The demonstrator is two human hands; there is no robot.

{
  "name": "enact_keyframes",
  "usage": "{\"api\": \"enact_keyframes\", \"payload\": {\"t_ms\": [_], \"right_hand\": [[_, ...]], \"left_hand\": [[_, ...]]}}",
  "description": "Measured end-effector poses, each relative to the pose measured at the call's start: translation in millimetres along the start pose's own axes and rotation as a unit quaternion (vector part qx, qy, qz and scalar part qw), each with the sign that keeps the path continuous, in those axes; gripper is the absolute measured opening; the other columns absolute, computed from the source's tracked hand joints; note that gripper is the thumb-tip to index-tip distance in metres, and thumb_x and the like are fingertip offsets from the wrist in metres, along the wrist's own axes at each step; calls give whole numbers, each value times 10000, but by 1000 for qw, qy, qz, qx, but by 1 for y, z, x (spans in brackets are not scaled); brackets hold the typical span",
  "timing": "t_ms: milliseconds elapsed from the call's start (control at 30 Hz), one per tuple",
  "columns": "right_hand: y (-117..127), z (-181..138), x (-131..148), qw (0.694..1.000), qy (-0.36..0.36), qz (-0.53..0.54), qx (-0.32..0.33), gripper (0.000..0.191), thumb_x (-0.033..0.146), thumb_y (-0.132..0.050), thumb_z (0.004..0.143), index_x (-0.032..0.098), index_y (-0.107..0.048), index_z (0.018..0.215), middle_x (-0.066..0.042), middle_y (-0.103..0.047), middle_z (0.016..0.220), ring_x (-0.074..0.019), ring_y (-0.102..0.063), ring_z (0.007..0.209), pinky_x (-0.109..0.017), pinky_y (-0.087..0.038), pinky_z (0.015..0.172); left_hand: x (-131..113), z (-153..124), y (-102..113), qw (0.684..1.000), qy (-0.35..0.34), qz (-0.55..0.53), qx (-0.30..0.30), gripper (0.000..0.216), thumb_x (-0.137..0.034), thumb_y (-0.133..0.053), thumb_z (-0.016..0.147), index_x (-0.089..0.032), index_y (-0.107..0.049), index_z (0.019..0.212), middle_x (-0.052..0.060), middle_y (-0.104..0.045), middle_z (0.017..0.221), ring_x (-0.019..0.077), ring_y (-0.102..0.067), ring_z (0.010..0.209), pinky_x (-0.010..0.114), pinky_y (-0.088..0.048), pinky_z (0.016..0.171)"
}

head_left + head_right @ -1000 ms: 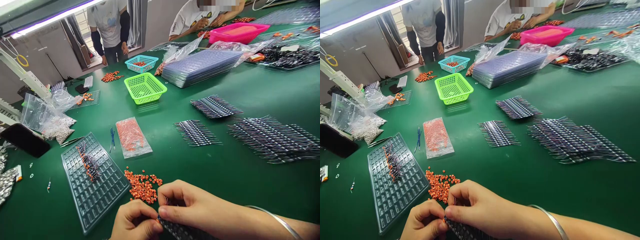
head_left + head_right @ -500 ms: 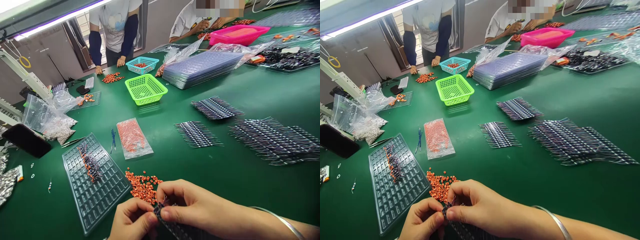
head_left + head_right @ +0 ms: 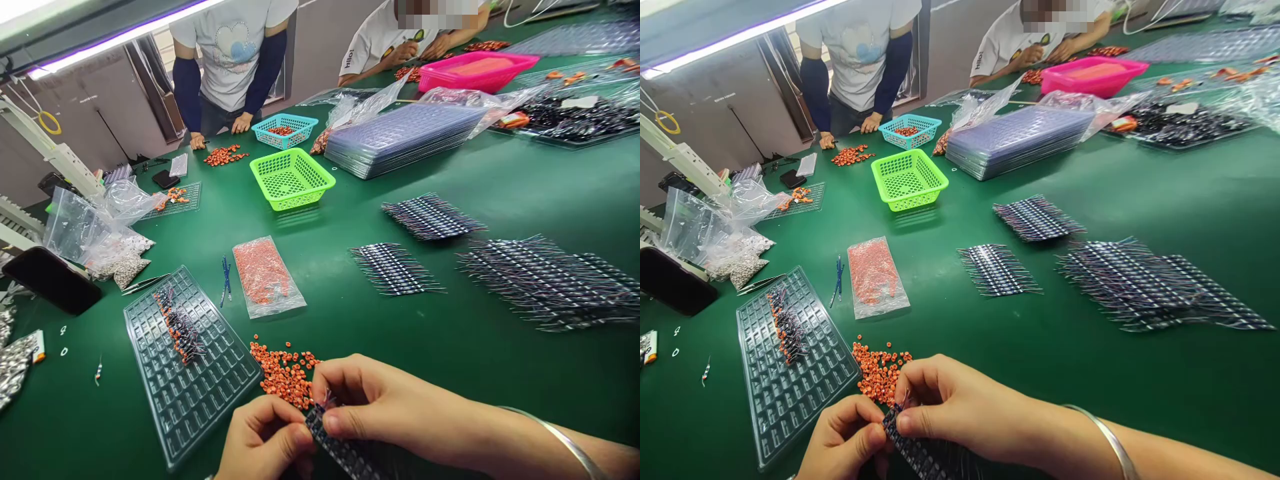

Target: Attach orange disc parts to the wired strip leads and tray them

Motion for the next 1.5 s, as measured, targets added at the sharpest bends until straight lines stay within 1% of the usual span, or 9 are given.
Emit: {"api": "enact_keyframes", "payload": {"t_ms": [200,367,667,800,933,1067,1300,1500], "right_hand": [[1,0,0,1000,0,3,3,464,541,-790,744,146,-552,799,3,-548,749,-149,-450,685,-251,-313,638],[2,0,2,1000,-4,18,-1,466,542,-802,738,144,-570,814,-12,-583,796,-156,-486,720,-257,-339,679],[3,1,-1,999,-26,5,-19,524,605,-825,667,152,-588,784,18,-569,736,-139,-490,667,-238,-336,622],[4,2,-2,1000,-22,4,-9,504,583,-822,687,150,-582,782,15,-580,746,-137,-494,670,-237,-335,619],[5,2,-3,1000,-13,11,2,485,555,-821,708,142,-582,792,21,-568,737,-124,-461,662,-231,-317,615],[5,3,-4,1000,-18,16,3,498,559,-828,698,139,-576,787,24,-559,731,-117,-446,652,-223,-308,603],[4,4,-3,1000,-20,21,7,533,600,-832,672,146,-571,773,28,-566,729,-112,-466,637,-218,-322,591],[5,4,-4,1000,-15,19,9,512,572,-833,691,139,-571,771,25,-559,734,-109,-445,640,-218,-303,594]], "left_hand": [[1,1,1,1000,1,-10,0,374,-443,-834,678,-118,-649,697,4,-607,565,55,-529,456,141,-422,444],[2,1,2,1000,4,-18,1,368,-438,-834,681,-127,-641,719,0,-619,586,57,-542,457,142,-429,441],[0,0,1,1000,5,-18,9,338,-415,-827,700,-127,-652,727,10,-644,602,68,-568,477,148,-441,459],[-2,0,0,1000,5,-21,10,344,-424,-820,706,-128,-647,725,5,-637,595,65,-563,481,147,-438,468],[-2,0,0,1000,6,-19,11,350,-431,-818,707,-128,-644,726,8,-638,606,66,-563,484,149,-432,466],[-3,0,0,1000,6,-12,13,341,-421,-819,708,-127,-648,731,11,-643,621,69,-569,496,155,-438,478],[-6,-2,-1,1000,11,-2,5,348,-423,-820,703,-125,-644,726,10,-638,615,75,-561,496,168,-439,491],[-7,-1,-1,1000,12,0,6,345,-427,-816,710,-126,-647,730,10,-638,622,73,-566,500,166,-441,497]]}}
Point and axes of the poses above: each hand's wrist, its own z-axis towards the middle knuckle, its own y-axis out of the back of the hand, x = y × z, the point moved 2 cm from there along z, towards the middle knuckle
